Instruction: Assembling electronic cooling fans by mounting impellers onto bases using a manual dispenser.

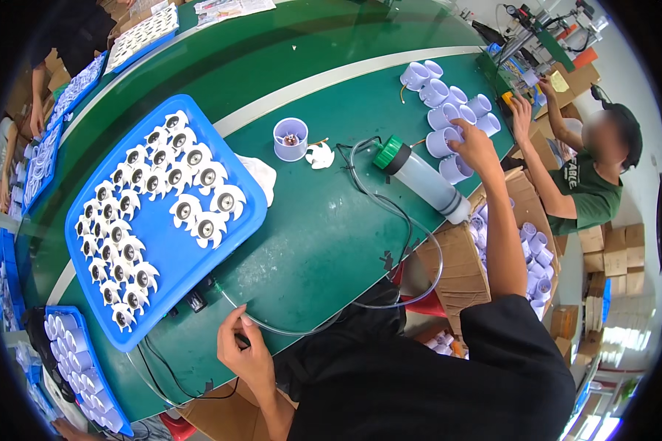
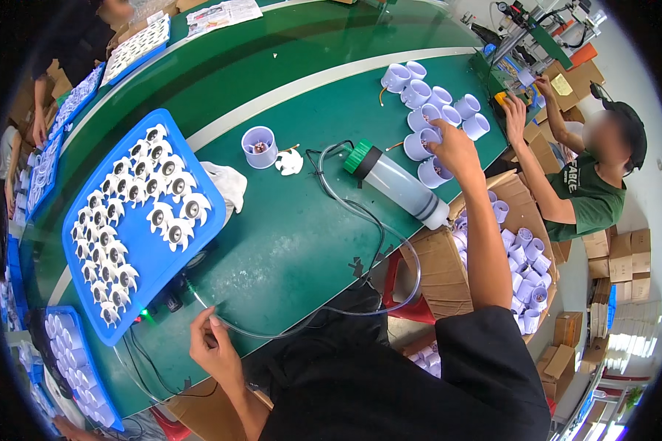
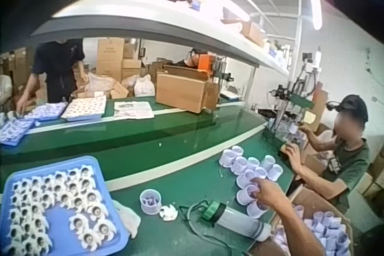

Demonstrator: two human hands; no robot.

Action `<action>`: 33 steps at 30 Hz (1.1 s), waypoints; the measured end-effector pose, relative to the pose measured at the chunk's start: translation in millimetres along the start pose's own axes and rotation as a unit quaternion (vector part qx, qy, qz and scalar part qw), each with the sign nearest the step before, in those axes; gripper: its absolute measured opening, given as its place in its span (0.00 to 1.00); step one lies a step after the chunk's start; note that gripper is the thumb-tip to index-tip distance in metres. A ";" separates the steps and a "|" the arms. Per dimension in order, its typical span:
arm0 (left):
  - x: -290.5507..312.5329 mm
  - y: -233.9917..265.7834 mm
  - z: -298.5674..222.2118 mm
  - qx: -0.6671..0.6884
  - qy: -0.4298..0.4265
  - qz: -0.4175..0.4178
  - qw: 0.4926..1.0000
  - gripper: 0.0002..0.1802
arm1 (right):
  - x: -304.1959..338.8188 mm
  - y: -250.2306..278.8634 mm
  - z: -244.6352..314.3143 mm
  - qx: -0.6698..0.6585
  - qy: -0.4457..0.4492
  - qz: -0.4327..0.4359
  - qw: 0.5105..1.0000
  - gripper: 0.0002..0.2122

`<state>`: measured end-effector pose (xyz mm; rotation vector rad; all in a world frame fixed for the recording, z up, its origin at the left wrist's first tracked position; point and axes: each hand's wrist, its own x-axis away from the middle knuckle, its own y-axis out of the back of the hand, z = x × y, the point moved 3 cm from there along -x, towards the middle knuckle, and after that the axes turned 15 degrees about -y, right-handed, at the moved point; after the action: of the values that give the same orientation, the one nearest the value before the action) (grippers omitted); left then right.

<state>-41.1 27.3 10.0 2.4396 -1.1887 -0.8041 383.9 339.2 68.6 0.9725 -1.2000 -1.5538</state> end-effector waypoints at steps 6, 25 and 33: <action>0.4 -0.7 -0.3 -0.004 -0.016 0.000 1.000 0.09 | 7.6 6.9 18.2 0.012 -0.028 0.011 0.999 0.24; -1.2 -0.8 -4.2 -0.006 -0.027 -0.007 1.000 0.09 | 2.8 -5.2 42.7 -0.071 0.124 -0.023 0.989 0.26; -1.7 -1.0 -7.1 -0.008 -0.023 -0.006 1.000 0.08 | -36.3 -16.5 49.3 -0.075 0.200 -0.026 0.977 0.23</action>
<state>-36.9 29.5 15.7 2.4311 -1.1797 -0.8734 344.0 388.4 64.9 1.1560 -0.7706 -1.3795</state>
